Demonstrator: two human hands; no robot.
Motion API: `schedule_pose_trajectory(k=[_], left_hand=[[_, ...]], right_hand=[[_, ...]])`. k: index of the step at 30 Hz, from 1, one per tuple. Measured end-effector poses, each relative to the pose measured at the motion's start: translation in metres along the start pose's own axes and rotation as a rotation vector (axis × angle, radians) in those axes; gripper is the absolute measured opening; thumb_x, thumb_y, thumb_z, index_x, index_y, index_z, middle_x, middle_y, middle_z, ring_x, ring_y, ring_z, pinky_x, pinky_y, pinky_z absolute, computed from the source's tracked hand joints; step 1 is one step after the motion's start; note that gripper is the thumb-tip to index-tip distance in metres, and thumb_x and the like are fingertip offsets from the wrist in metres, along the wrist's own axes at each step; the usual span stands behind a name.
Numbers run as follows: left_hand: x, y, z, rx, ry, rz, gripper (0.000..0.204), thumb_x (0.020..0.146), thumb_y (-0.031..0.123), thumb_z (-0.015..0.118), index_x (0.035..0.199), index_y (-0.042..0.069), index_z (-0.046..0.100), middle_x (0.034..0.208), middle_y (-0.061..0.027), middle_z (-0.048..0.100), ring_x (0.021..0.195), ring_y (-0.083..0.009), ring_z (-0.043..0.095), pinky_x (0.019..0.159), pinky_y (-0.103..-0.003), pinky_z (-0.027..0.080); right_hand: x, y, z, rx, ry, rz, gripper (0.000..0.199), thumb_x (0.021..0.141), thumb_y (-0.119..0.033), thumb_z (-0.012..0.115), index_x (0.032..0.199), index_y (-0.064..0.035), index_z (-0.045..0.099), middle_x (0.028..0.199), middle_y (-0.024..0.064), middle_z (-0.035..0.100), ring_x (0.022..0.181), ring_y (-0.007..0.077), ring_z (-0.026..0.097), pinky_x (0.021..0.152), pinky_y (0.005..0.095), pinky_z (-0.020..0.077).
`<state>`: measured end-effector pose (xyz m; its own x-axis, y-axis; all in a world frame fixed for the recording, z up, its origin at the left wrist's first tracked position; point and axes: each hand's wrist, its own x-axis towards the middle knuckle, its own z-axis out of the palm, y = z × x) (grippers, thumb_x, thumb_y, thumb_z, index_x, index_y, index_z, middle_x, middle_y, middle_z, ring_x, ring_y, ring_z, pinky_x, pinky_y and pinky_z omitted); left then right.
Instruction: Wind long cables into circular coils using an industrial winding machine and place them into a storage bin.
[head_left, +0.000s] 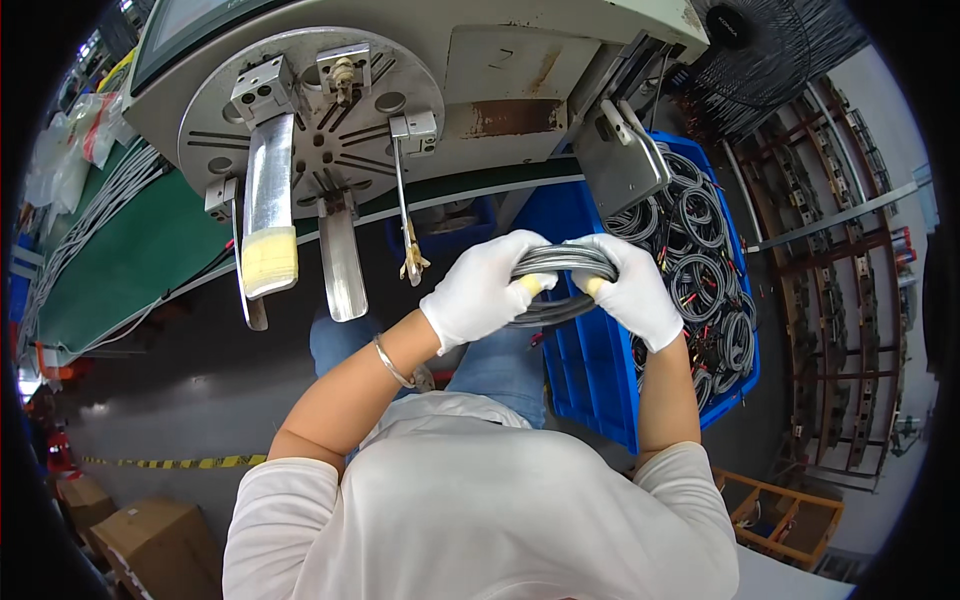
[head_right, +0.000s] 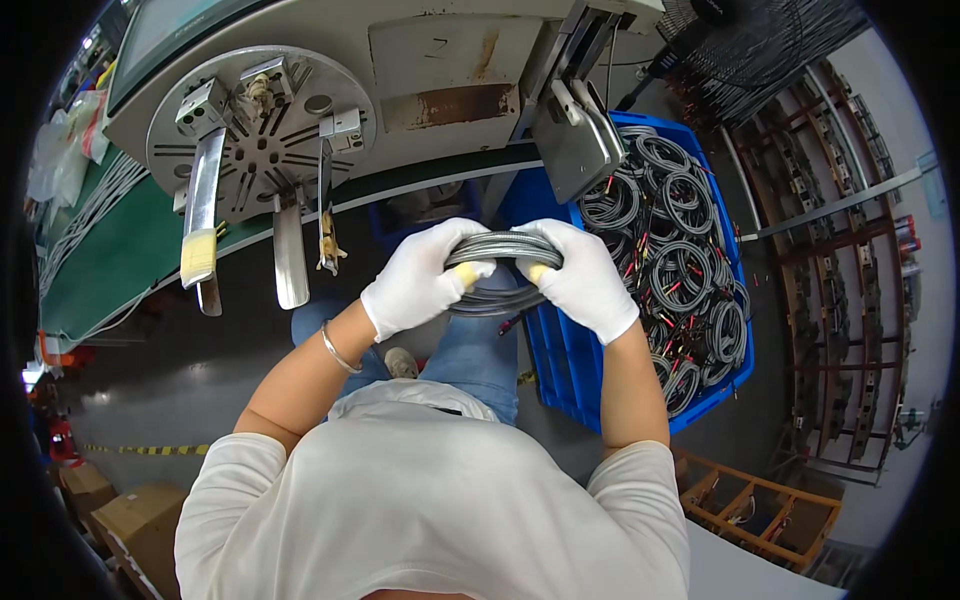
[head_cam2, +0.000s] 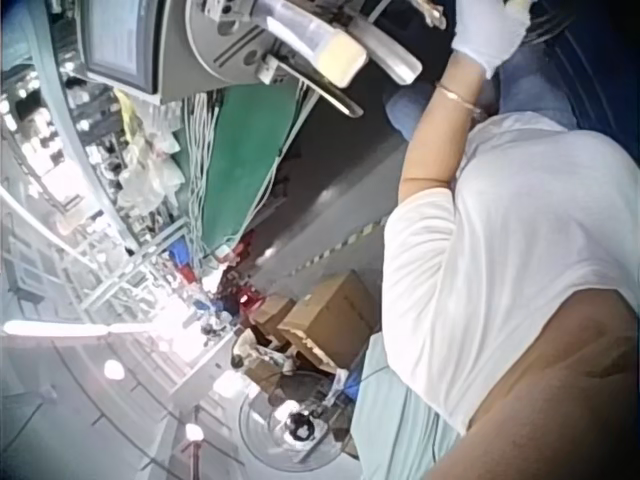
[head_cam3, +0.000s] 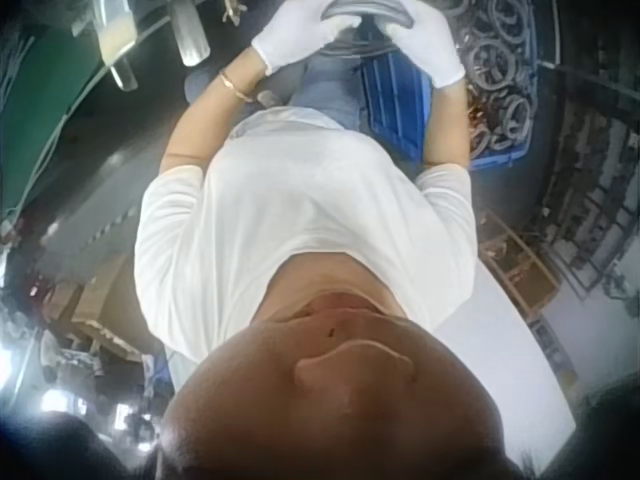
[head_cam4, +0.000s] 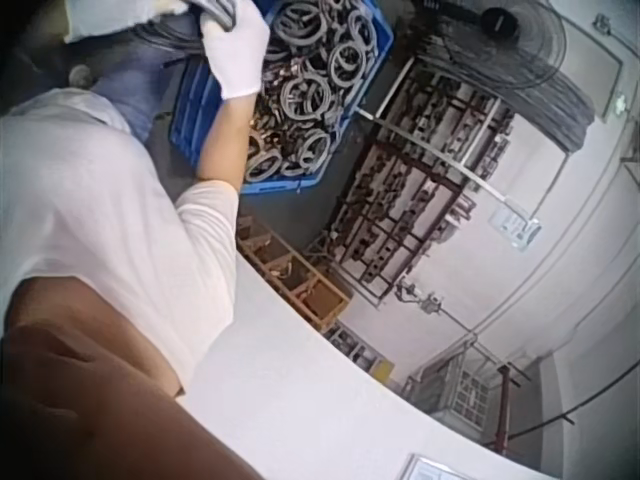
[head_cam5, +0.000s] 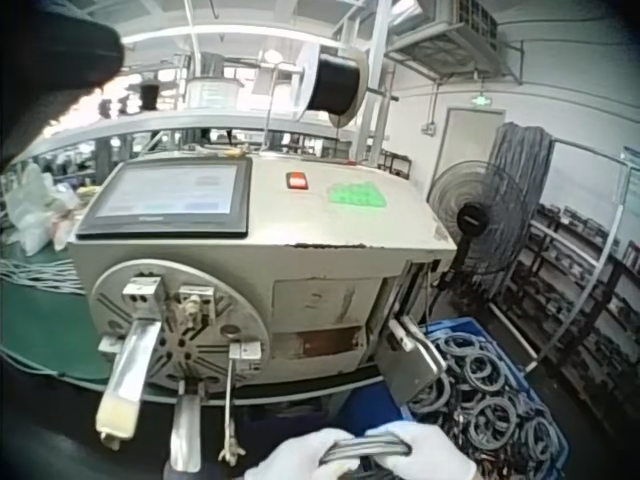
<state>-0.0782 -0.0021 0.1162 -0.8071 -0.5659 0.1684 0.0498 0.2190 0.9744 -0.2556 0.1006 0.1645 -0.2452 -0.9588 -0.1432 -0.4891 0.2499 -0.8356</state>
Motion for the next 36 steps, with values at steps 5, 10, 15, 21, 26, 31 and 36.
schedule_pose_trajectory(k=[5,10,15,21,26,31,36], left_hand=[[-0.001,0.004,-0.013,0.13,-0.148,-0.042,0.022,0.086,0.013,0.07,0.101,0.001,0.06,0.084,-0.0063,0.064,0.078,-0.0126,0.06,0.073,-0.029,0.049],[-0.003,0.019,-0.034,-0.34,-0.241,-0.469,0.019,0.086,0.017,0.072,0.087,0.002,0.06,0.073,-0.0011,0.059,0.069,-0.0099,0.059,0.064,-0.027,0.049],[-0.004,0.027,-0.023,0.119,-0.215,-0.237,0.027,0.081,0.022,0.077,0.081,0.001,0.059,0.065,-0.0036,0.054,0.063,-0.0082,0.047,0.059,-0.028,0.044],[0.005,0.013,-0.053,-0.221,-0.446,-0.42,0.017,0.079,0.013,0.077,0.084,-0.001,0.069,0.071,-0.0074,0.068,0.062,-0.0094,0.062,0.059,-0.025,0.051],[-0.007,0.011,-0.034,-0.325,-0.579,-0.438,0.031,0.083,0.025,0.076,0.084,-0.004,0.065,0.055,-0.0049,0.058,0.042,-0.0098,0.054,0.043,-0.024,0.045],[0.001,0.004,-0.033,-0.21,-0.489,-0.412,0.024,0.082,0.021,0.077,0.082,0.001,0.065,0.062,-0.0029,0.061,0.053,-0.0083,0.059,0.049,-0.021,0.045],[-0.008,-0.004,-0.033,-0.425,-0.588,-0.417,0.033,0.085,0.03,0.075,0.08,0.002,0.059,0.061,-0.0019,0.056,0.047,-0.0086,0.053,0.047,-0.023,0.046]], right_hand=[[-0.008,-0.009,-0.009,0.174,-0.127,0.042,0.019,0.074,-0.007,0.07,0.088,0.0008,0.06,0.073,0.0051,0.06,0.056,0.0093,0.055,0.052,0.0214,0.0447],[-0.002,-0.008,-0.004,0.434,-0.049,0.188,0.021,0.076,-0.01,0.072,0.083,0.0009,0.056,0.062,0.0057,0.057,0.043,0.0094,0.052,0.043,0.021,0.0435],[0.001,-0.018,0.009,0.01,-0.061,-0.118,0.017,0.078,-0.011,0.073,0.081,-0.0027,0.059,0.061,0.0026,0.057,0.045,0.0078,0.052,0.044,0.0206,0.0427],[-0.01,-0.021,-0.011,0.423,-0.44,0.258,0.016,0.078,-0.011,0.073,0.083,-0.0008,0.062,0.057,0.0016,0.056,0.04,0.007,0.049,0.038,0.0209,0.0384],[0.005,-0.011,0.012,-0.197,0.024,-0.059,0.017,0.078,-0.01,0.072,0.084,-0.0012,0.059,0.065,0.0076,0.056,0.055,0.0134,0.055,0.054,0.0276,0.0448],[-0.013,-0.013,0.012,-0.072,-0.138,-0.213,0.016,0.073,-0.006,0.075,0.077,-0.0012,0.06,0.058,0.0006,0.054,0.055,0.0053,0.05,0.051,0.0232,0.0396],[0.002,-0.005,0.012,-0.133,-0.007,-0.037,0.014,0.079,-0.004,0.073,0.086,-0.0007,0.062,0.066,0.0061,0.057,0.062,0.006,0.048,0.058,0.0249,0.0428]])
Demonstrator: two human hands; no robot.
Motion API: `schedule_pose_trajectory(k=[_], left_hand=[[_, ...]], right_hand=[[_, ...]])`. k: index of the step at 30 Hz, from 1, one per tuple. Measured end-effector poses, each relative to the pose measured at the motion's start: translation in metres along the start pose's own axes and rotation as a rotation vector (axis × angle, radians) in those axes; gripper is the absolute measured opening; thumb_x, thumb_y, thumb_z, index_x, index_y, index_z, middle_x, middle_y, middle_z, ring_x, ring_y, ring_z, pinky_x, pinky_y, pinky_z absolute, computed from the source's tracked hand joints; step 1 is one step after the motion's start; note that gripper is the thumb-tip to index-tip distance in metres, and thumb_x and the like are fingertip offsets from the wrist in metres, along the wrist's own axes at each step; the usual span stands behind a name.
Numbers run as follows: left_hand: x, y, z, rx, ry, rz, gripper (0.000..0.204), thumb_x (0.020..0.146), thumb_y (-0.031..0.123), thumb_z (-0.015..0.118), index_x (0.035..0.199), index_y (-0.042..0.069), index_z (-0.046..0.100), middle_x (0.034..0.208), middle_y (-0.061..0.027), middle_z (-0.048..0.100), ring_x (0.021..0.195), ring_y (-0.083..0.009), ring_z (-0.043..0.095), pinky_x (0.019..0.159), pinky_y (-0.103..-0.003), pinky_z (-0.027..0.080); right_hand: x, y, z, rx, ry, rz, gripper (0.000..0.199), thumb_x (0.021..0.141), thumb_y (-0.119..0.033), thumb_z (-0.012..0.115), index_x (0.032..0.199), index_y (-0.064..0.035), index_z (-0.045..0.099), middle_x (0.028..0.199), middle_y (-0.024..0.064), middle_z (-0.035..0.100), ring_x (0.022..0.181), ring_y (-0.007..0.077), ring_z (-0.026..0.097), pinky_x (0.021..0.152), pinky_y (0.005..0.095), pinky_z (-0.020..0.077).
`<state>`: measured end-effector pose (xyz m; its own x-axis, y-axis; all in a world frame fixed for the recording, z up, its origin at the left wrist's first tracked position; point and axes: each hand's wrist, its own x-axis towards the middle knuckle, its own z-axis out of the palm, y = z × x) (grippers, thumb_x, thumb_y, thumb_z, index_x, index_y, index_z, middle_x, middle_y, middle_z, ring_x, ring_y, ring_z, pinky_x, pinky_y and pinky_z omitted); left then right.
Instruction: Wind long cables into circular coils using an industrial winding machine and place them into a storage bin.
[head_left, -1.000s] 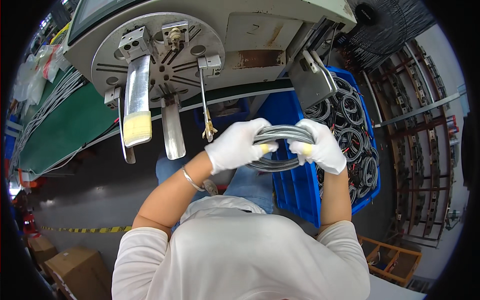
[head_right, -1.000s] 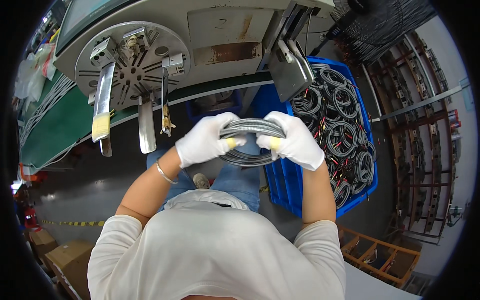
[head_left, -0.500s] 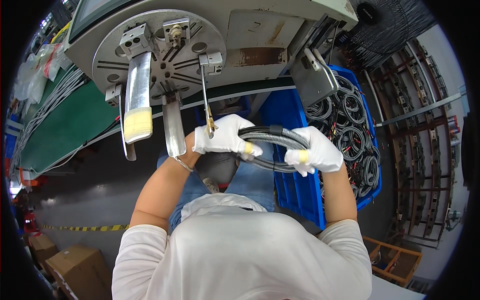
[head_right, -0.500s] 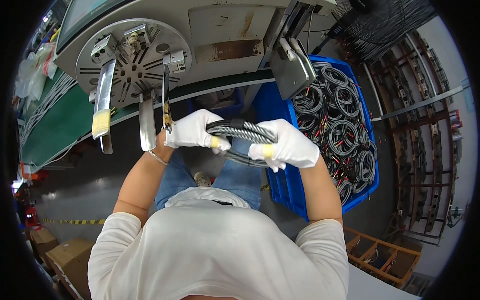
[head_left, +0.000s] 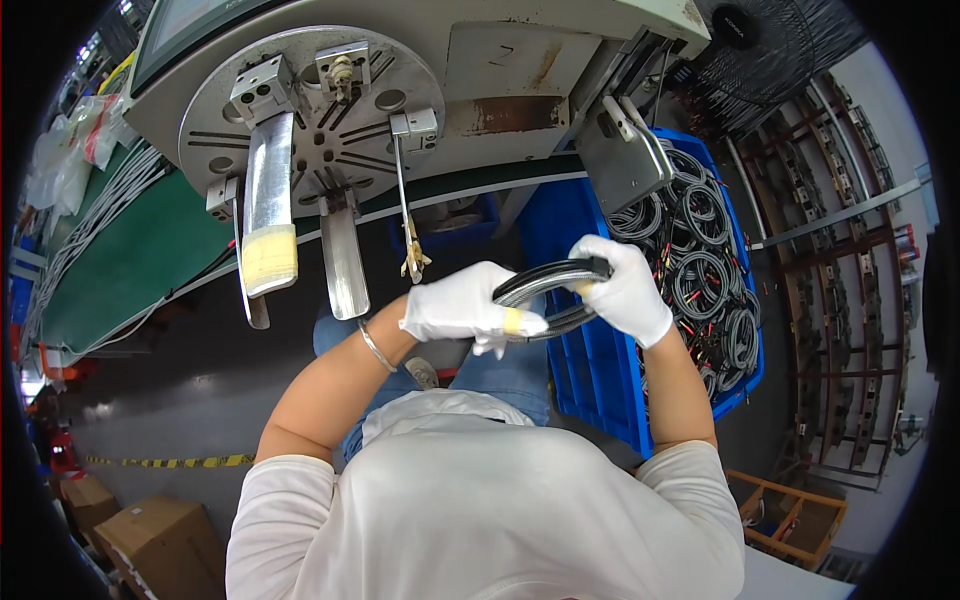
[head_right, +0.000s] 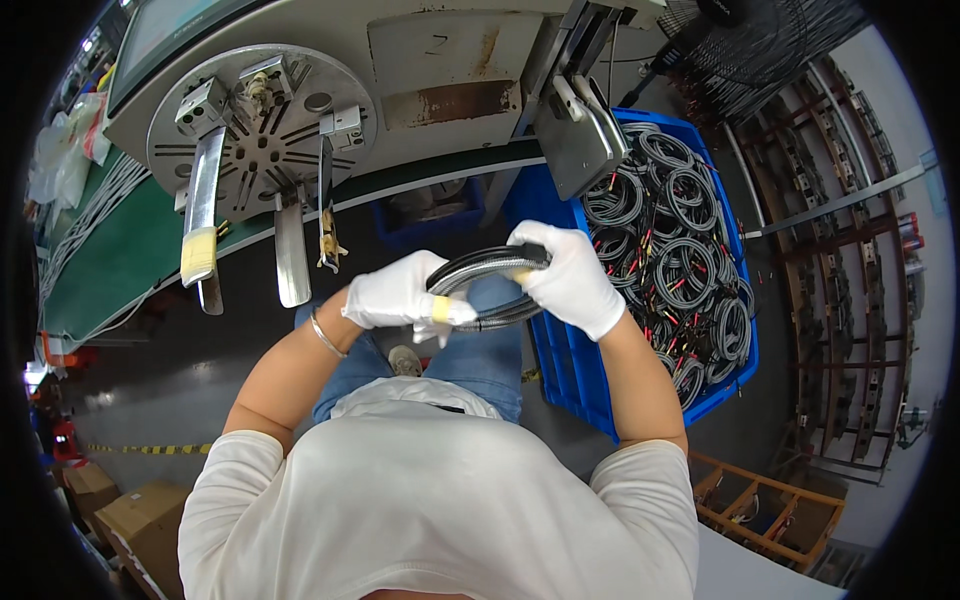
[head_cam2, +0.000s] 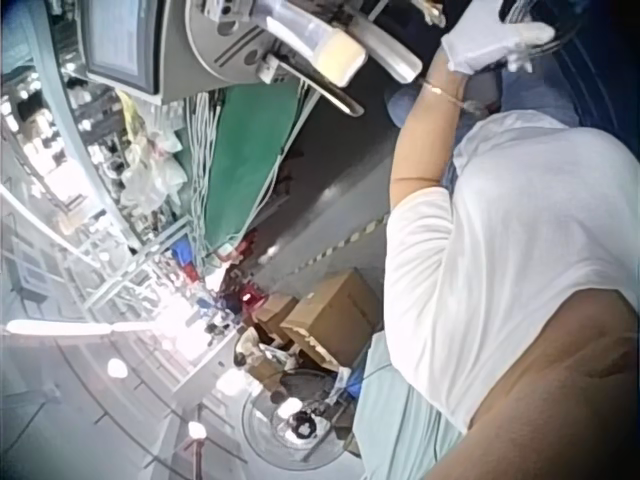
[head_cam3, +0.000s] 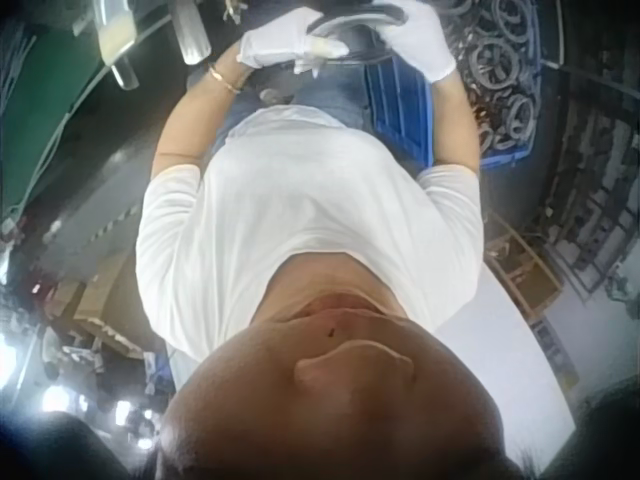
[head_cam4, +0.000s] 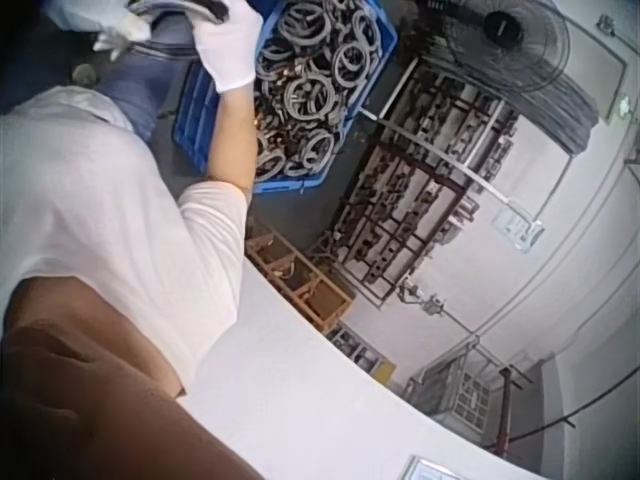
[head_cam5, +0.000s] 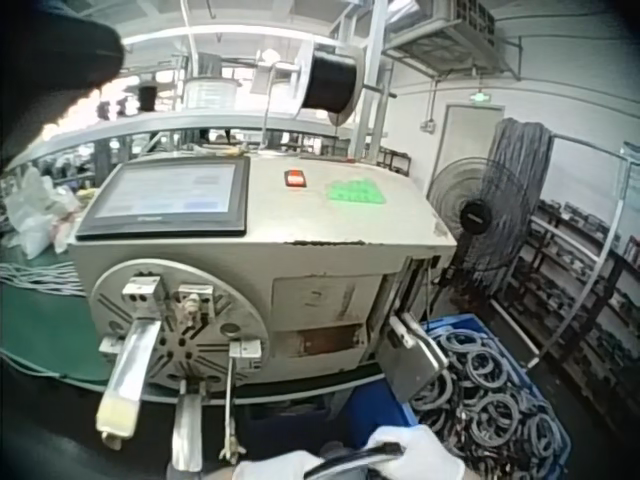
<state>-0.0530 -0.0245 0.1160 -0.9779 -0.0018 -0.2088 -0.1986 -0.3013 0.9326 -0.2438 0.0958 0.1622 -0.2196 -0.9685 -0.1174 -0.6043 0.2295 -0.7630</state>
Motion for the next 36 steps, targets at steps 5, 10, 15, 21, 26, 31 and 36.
schedule_pose_trajectory(k=[5,10,15,21,26,31,36], left_hand=[[0.015,0.008,0.022,0.113,0.122,0.058,0.038,0.088,0.037,0.07,0.075,0.005,0.056,0.056,0.0017,0.046,0.044,-0.0081,0.047,0.043,-0.024,0.042],[0.021,0.037,0.036,0.244,0.088,-0.044,0.037,0.088,0.038,0.069,0.08,0.005,0.058,0.058,0.0019,0.047,0.047,-0.008,0.047,0.043,-0.024,0.039],[0.021,0.071,0.067,0.85,0.456,0.378,0.041,0.081,0.035,0.075,0.106,0.004,0.063,0.09,-0.0092,0.062,0.087,-0.023,0.061,0.078,-0.039,0.05],[-0.006,0.105,0.114,1.296,0.523,1.142,0.036,0.068,0.023,0.074,0.101,0.011,0.069,0.113,-0.0112,0.064,0.111,-0.0365,0.06,0.091,-0.05,0.051],[0.022,0.091,0.103,1.205,0.137,0.899,0.022,0.073,0.021,0.072,0.092,0.01,0.067,0.087,-0.0056,0.066,0.079,-0.0258,0.066,0.066,-0.036,0.054],[0.094,0.079,0.05,0.731,0.713,0.426,0.049,0.08,0.039,0.077,0.1,0.0,0.054,0.081,-0.0126,0.063,0.075,-0.0269,0.065,0.069,-0.035,0.052],[0.147,0.086,0.025,-0.083,0.659,0.705,0.027,0.095,0.027,0.063,0.11,0.006,0.056,0.072,-0.0034,0.061,0.049,-0.0079,0.05,0.042,-0.02,0.039]], right_hand=[[0.007,0.0,-0.003,-0.261,0.361,-0.405,0.035,0.072,0.003,0.074,0.105,-0.0035,0.064,0.07,0.0056,0.058,0.061,0.017,0.056,0.062,0.0301,0.0475],[-0.002,-0.011,-0.02,-0.344,0.25,-0.638,0.034,0.072,-0.001,0.075,0.105,-0.0046,0.068,0.074,0.0088,0.066,0.064,0.0232,0.066,0.059,0.0307,0.0515],[-0.01,-0.004,-0.047,-0.311,0.402,-0.577,0.023,0.078,-0.006,0.073,0.101,-0.0078,0.071,0.08,0.011,0.07,0.071,0.0247,0.07,0.064,0.0301,0.0549],[-0.002,0.032,-0.116,0.25,0.798,-0.387,0.034,0.08,0.015,0.051,0.109,0.0036,0.066,0.097,0.0071,0.069,0.07,0.01,0.06,0.057,0.0232,0.049],[0.032,0.042,-0.126,0.822,0.852,-0.335,0.019,0.085,0.005,0.05,0.102,0.0041,0.058,0.065,-0.0001,0.046,0.05,0.0084,0.041,0.049,0.0249,0.0397],[0.059,0.003,-0.1,1.388,0.663,-0.313,0.016,0.093,-0.003,0.045,0.104,-0.0044,0.057,0.058,-0.0043,0.034,0.045,0.0069,0.032,0.051,0.0252,0.0354],[0.09,-0.025,-0.086,1.226,0.626,-0.394,0.01,0.091,-0.011,0.064,0.093,-0.0022,0.068,0.058,-0.0022,0.047,0.049,0.0083,0.047,0.05,0.0262,0.0436]])
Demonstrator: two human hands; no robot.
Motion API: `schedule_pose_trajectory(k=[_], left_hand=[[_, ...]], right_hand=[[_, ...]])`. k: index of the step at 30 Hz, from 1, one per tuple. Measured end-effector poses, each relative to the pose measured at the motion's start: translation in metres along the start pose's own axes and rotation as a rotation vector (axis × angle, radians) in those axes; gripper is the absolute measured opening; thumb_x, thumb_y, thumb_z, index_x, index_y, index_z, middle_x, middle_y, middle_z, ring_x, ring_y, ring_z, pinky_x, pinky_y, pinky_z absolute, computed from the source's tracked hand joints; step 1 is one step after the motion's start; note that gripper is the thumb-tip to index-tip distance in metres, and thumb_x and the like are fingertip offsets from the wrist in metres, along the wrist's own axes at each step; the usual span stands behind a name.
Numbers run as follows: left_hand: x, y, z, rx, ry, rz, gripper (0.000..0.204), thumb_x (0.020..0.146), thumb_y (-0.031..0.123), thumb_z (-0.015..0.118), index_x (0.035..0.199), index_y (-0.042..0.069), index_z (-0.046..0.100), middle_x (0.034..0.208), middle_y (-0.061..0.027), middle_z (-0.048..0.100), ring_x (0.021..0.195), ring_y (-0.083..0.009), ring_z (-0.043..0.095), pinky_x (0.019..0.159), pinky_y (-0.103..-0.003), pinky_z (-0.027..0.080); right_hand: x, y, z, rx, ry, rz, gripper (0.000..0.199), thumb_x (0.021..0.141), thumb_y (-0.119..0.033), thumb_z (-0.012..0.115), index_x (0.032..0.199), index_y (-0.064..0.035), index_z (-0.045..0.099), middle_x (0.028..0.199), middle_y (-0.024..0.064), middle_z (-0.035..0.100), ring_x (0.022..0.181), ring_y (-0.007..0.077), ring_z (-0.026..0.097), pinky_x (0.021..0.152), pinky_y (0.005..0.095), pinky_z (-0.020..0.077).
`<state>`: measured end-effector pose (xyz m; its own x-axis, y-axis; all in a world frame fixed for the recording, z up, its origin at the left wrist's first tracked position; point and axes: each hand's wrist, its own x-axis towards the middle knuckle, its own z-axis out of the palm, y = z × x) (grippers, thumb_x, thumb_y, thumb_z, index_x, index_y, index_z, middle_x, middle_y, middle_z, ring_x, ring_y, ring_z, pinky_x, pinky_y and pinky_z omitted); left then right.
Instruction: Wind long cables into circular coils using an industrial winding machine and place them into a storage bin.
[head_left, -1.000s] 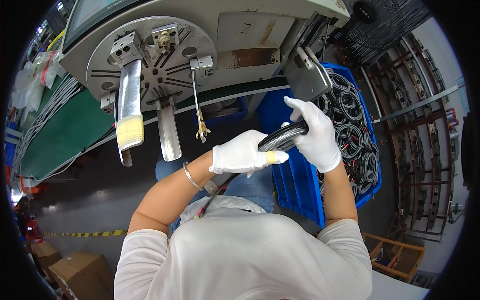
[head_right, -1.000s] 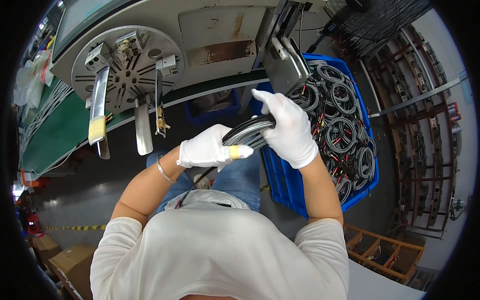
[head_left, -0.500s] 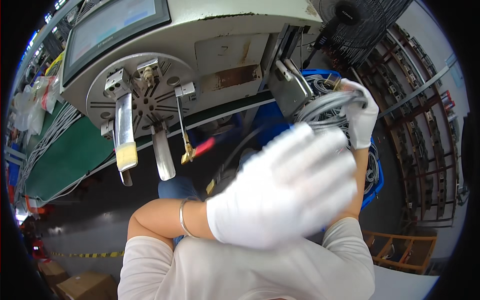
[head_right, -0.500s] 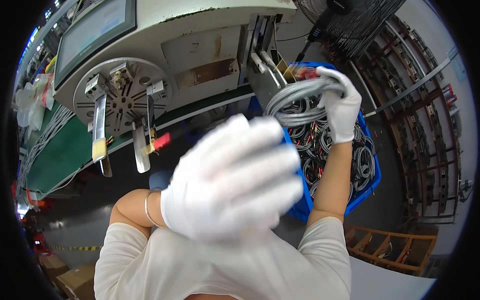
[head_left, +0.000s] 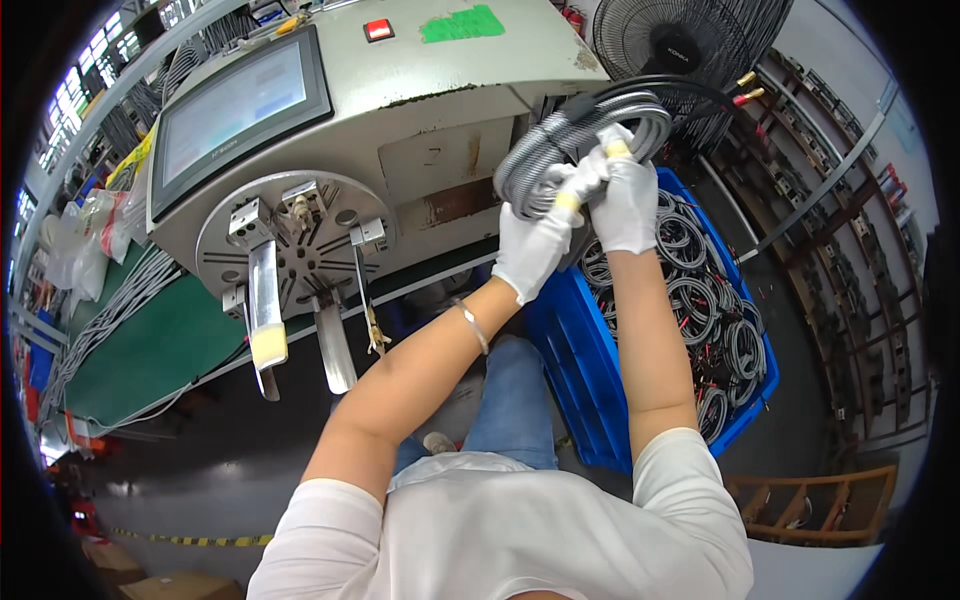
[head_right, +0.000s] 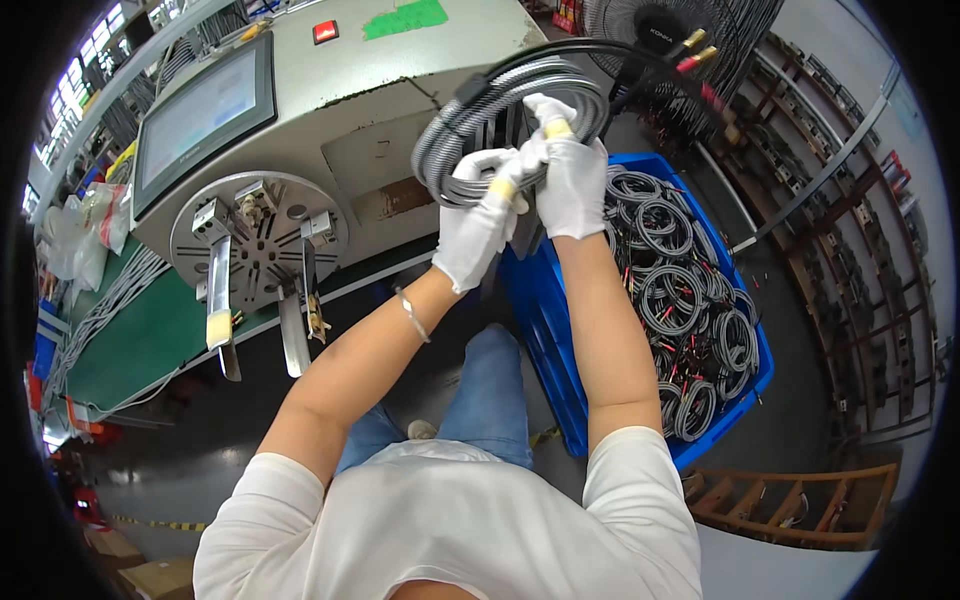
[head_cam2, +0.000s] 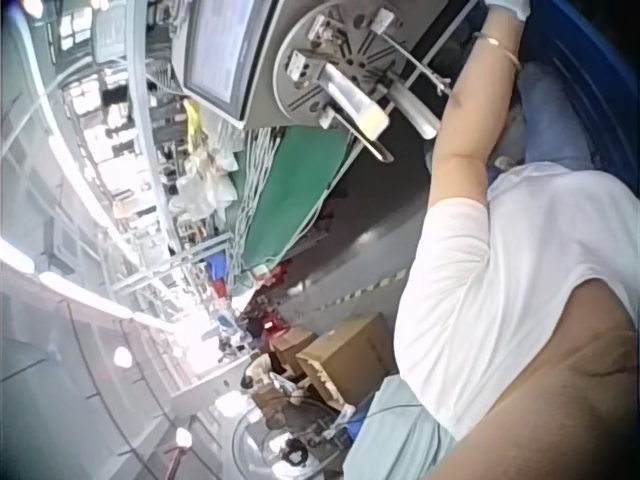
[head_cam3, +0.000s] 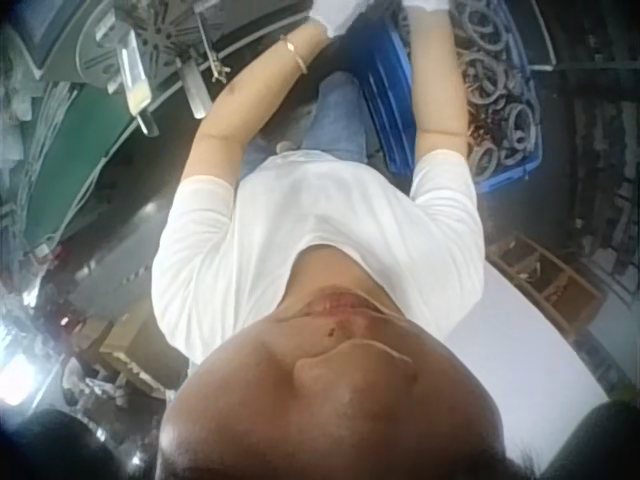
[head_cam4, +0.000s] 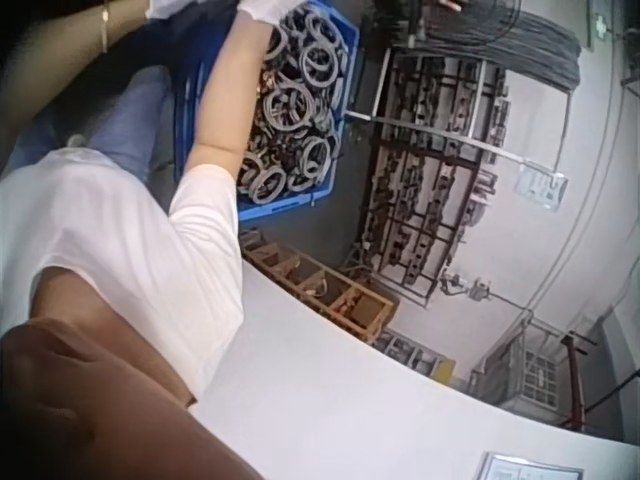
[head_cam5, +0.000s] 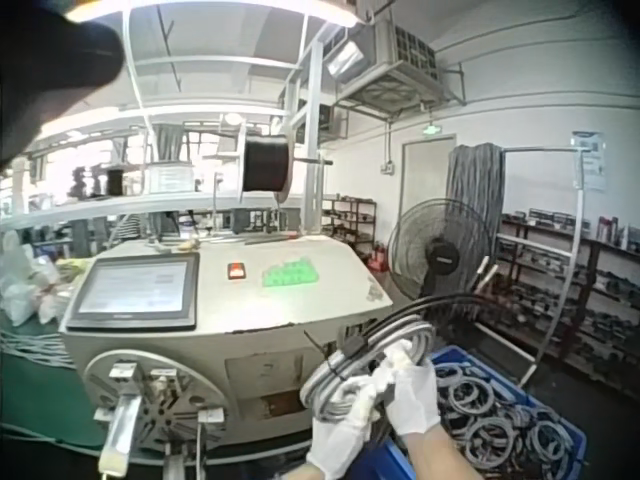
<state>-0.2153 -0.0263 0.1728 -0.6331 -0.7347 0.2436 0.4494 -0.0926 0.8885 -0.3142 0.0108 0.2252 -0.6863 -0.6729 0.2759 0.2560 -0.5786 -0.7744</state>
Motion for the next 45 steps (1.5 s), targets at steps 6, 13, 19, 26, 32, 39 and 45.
schedule_pose_trajectory(k=[6,13,19,26,32,39,45], left_hand=[[0.039,-0.012,-0.005,-0.154,0.274,0.072,0.015,0.096,0.019,0.06,0.09,0.006,0.057,0.062,-0.0033,0.058,0.044,-0.0066,0.048,0.04,-0.021,0.034],[0.065,-0.034,-0.019,0.121,0.351,0.223,0.018,0.094,0.015,0.062,0.083,0.003,0.056,0.059,-0.0025,0.055,0.048,-0.0098,0.052,0.047,-0.025,0.041],[0.066,-0.035,-0.018,-0.003,0.314,0.165,0.019,0.095,0.015,0.061,0.082,0.002,0.054,0.057,-0.0023,0.053,0.046,-0.0106,0.052,0.046,-0.026,0.041],[0.071,-0.038,-0.018,-0.092,0.309,0.148,0.019,0.094,0.017,0.063,0.084,0.004,0.054,0.055,-0.0022,0.052,0.044,-0.0098,0.051,0.042,-0.025,0.039],[0.041,-0.02,-0.02,-0.241,0.282,0.035,0.009,0.095,0.015,0.061,0.095,0.007,0.058,0.065,-0.0038,0.059,0.043,-0.0057,0.048,0.036,-0.021,0.034],[-0.074,0.024,-0.057,0.768,-0.214,0.442,0.033,0.066,0.004,0.08,0.095,0.003,0.064,0.099,-0.0103,0.063,0.09,-0.024,0.064,0.083,-0.031,0.051],[-0.137,0.025,-0.077,0.146,-0.607,-0.659,0.026,0.088,0.022,0.07,0.095,-0.003,0.068,0.074,-0.0072,0.067,0.072,-0.0177,0.064,0.088,-0.034,0.05]], right_hand=[[0.038,0.018,-0.022,-0.913,0.01,-0.305,0.023,0.088,-0.018,0.067,0.077,0.002,0.07,0.064,0.005,0.066,0.059,0.0109,0.06,0.057,0.0276,0.0452],[0.065,0.059,-0.049,-0.903,0.074,-0.504,0.03,0.087,-0.024,0.066,0.075,0.0043,0.067,0.062,0.0125,0.065,0.055,0.0186,0.06,0.056,0.0347,0.0459],[0.072,0.066,-0.056,-0.899,0.092,-0.499,0.029,0.087,-0.02,0.067,0.074,0.005,0.065,0.057,0.0105,0.061,0.052,0.0141,0.056,0.054,0.0328,0.0437],[0.072,0.072,-0.052,-0.8,0.159,-0.401,0.029,0.086,-0.021,0.068,0.074,0.0053,0.065,0.057,0.0078,0.06,0.052,0.0119,0.052,0.053,0.0319,0.0426],[0.045,0.035,-0.04,-0.76,0.137,-0.528,0.015,0.081,-0.017,0.071,0.081,-0.0014,0.069,0.069,0.0057,0.068,0.064,0.0159,0.063,0.063,0.0312,0.049],[-0.086,-0.028,-0.054,-0.308,-0.339,-0.316,0.024,0.076,0.008,0.067,0.099,0.0009,0.064,0.101,0.0133,0.067,0.091,0.02,0.066,0.082,0.033,0.0536],[-0.157,-0.013,-0.094,-0.287,-0.151,0.598,0.026,0.071,-0.005,0.073,0.092,0.006,0.06,0.067,0.0081,0.062,0.052,0.0157,0.059,0.05,0.0282,0.0507]])
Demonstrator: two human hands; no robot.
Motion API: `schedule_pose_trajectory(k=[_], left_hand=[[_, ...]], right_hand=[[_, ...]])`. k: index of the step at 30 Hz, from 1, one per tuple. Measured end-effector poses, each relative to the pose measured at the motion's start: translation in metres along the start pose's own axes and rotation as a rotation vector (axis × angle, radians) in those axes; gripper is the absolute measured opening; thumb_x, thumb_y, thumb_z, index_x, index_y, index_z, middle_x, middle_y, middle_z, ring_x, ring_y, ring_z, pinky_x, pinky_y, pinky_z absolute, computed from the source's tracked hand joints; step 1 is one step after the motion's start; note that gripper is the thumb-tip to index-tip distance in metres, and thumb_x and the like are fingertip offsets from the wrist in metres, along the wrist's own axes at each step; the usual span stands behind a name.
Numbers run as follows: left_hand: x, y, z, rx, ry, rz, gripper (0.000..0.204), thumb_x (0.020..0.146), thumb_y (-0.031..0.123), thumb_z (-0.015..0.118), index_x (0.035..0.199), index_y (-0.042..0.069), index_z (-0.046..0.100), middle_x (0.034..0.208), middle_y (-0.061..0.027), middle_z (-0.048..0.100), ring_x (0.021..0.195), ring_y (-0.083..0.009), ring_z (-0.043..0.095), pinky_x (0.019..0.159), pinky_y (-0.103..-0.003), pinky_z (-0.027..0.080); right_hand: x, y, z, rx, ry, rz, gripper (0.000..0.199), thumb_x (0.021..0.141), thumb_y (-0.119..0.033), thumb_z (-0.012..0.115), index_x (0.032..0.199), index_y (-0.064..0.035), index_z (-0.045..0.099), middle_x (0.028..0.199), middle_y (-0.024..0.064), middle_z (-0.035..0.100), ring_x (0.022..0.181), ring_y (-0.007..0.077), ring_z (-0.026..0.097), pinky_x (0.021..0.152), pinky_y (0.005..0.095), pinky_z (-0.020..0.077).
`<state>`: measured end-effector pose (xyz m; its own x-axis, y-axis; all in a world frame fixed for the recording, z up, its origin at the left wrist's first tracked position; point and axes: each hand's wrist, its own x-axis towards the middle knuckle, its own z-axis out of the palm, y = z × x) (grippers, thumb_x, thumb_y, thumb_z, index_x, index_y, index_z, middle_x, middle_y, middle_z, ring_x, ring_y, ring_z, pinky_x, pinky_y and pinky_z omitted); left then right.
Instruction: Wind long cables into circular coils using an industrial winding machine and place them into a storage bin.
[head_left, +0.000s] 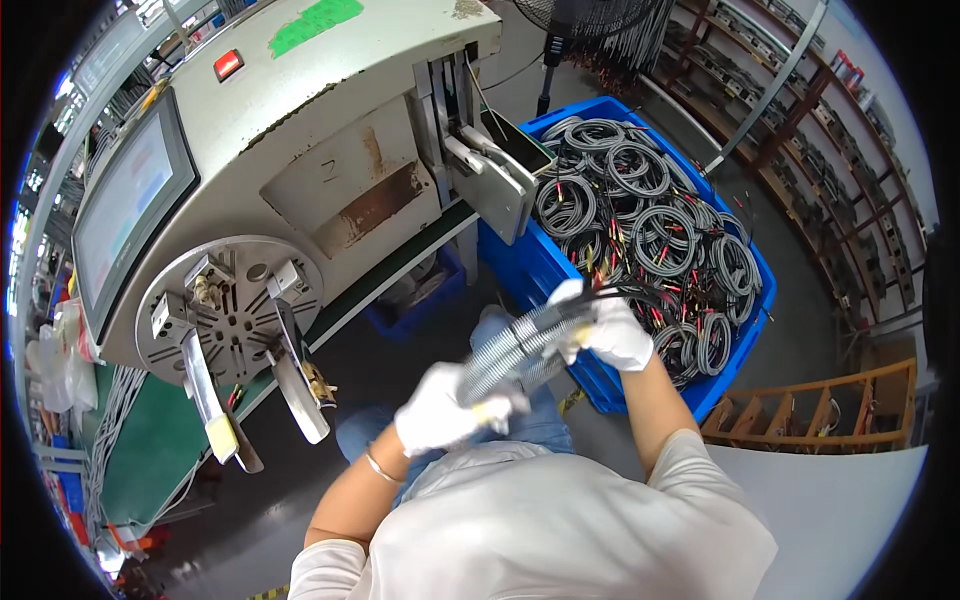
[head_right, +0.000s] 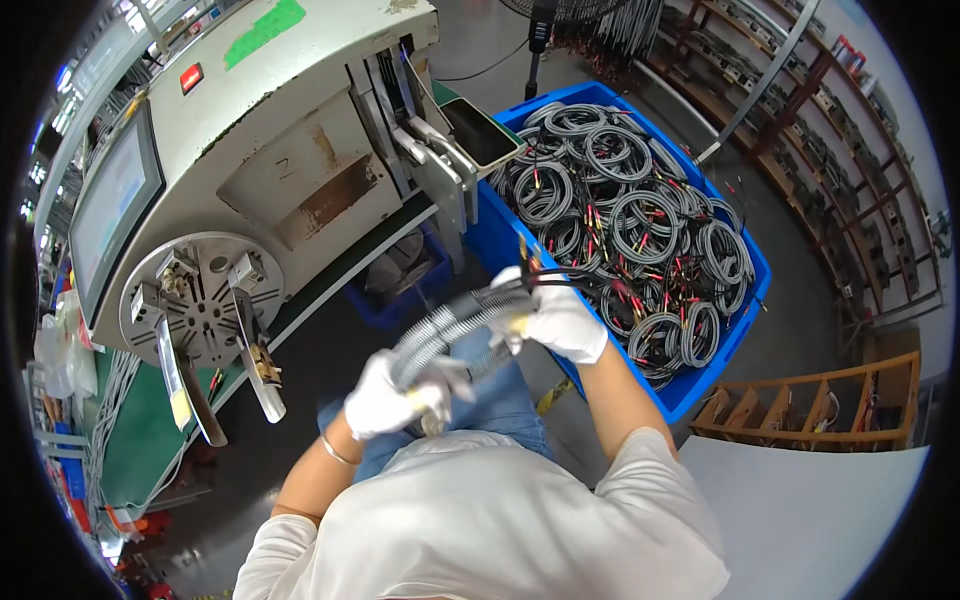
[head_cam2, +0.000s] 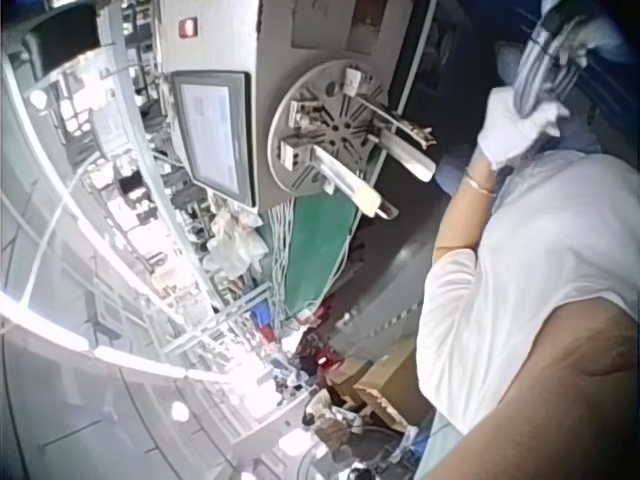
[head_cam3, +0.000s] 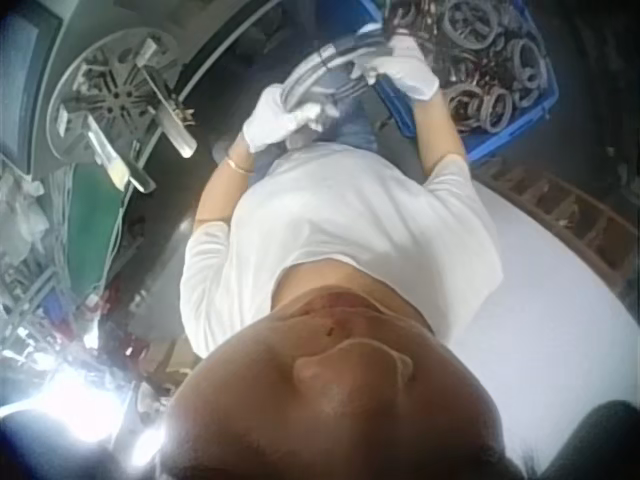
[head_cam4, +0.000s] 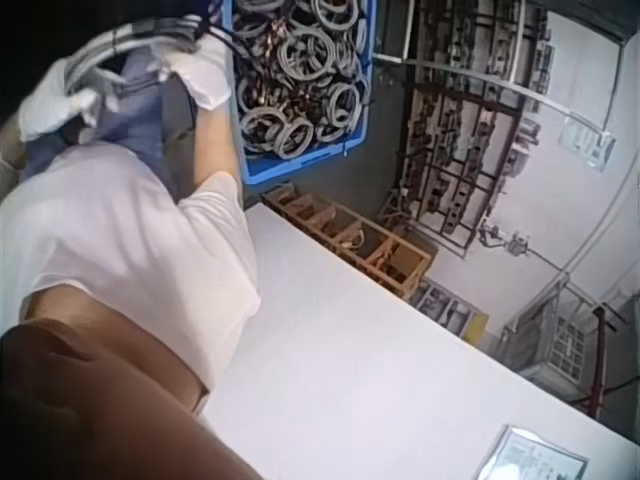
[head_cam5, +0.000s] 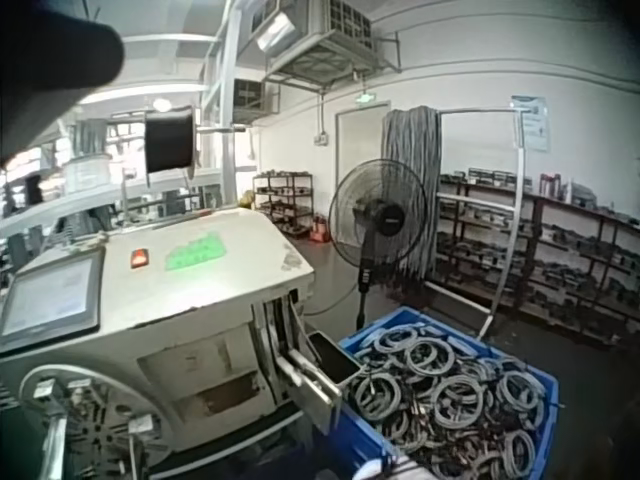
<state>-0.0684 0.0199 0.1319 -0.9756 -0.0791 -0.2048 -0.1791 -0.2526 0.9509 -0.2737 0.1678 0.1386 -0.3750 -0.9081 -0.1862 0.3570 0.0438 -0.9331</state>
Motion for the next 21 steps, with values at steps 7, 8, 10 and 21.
schedule_pose_trajectory(k=[7,8,10,21], left_hand=[[0.033,-0.084,0.009,-0.325,-0.015,0.009,0.033,0.098,0.029,0.055,0.111,-0.001,0.059,0.092,-0.0115,0.068,0.099,-0.024,0.066,0.103,-0.041,0.044],[0.032,-0.094,0.003,-0.237,0.065,0.068,0.039,0.098,0.028,0.055,0.122,-0.002,0.056,0.111,-0.0135,0.065,0.113,-0.024,0.059,0.101,-0.037,0.045],[0.018,-0.114,-0.017,-0.147,0.163,-0.098,0.043,0.098,0.026,0.056,0.13,-0.002,0.052,0.111,-0.015,0.066,0.108,-0.0243,0.063,0.098,-0.036,0.048],[-0.12,-0.219,-0.104,-0.383,0.818,-0.208,0.033,0.097,0.024,0.056,0.119,-0.001,0.058,0.102,-0.0164,0.067,0.087,-0.0263,0.069,0.073,-0.036,0.058]], right_hand=[[0.005,0.084,-0.053,0.187,0.23,0.175,0.009,0.088,-0.012,0.064,0.087,-0.003,0.064,0.052,-0.0046,0.042,0.039,0.0076,0.038,0.042,0.0274,0.039],[0.005,0.09,-0.072,0.295,0.353,0.193,0.008,0.088,-0.011,0.063,0.085,-0.004,0.063,0.052,-0.0053,0.04,0.039,0.0075,0.037,0.041,0.0275,0.0379],[0.004,0.094,-0.117,0.615,0.471,0.101,0.01,0.088,-0.01,0.062,0.079,-0.0064,0.061,0.051,-0.0067,0.036,0.037,0.0075,0.036,0.038,0.0277,0.0353],[0.044,0.101,-0.228,0.76,1.007,-0.186,0.053,0.086,-0.041,0.069,0.112,0.0018,0.052,0.109,0.0185,0.057,0.103,0.0379,0.058,0.092,0.0517,0.0501]])
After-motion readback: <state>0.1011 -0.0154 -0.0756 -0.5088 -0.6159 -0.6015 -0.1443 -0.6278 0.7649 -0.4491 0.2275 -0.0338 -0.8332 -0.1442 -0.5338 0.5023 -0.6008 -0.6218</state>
